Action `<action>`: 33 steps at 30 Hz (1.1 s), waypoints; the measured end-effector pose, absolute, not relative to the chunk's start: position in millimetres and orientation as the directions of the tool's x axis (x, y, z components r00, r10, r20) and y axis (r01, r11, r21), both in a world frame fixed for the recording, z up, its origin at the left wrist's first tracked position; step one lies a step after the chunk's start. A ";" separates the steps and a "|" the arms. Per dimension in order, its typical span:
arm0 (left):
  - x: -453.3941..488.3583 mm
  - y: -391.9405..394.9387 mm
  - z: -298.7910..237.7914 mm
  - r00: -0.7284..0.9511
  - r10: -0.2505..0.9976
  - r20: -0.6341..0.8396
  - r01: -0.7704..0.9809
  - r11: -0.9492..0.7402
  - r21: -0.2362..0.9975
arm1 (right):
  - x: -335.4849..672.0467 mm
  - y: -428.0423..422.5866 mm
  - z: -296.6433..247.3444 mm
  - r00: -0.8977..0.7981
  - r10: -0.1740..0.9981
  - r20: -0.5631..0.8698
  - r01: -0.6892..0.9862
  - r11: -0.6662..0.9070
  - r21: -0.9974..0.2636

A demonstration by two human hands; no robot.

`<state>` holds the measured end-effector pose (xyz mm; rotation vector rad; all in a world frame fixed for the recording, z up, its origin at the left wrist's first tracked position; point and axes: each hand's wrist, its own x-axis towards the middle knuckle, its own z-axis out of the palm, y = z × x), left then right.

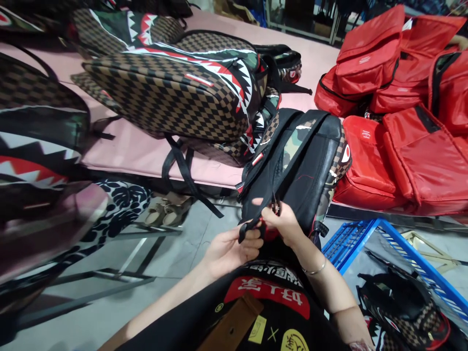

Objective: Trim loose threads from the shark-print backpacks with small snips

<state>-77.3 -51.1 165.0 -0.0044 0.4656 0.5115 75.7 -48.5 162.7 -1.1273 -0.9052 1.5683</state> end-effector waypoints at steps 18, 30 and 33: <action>-71.1 -47.9 163.3 0.472 0.837 -0.277 -0.218 0.415 0.883 | 82.7 -37.7 162.9 0.121 0.921 -0.371 -0.416 -0.292 -0.861; -46.8 -32.9 150.8 0.396 0.837 -0.378 -0.263 0.498 0.826 | 96.3 -38.0 146.8 0.293 0.920 -0.259 -0.198 -0.207 -0.958; -43.6 -26.1 156.7 0.408 0.795 -0.450 -0.345 0.590 0.730 | 104.1 -47.9 144.6 0.456 0.889 -0.046 0.069 -0.087 -0.994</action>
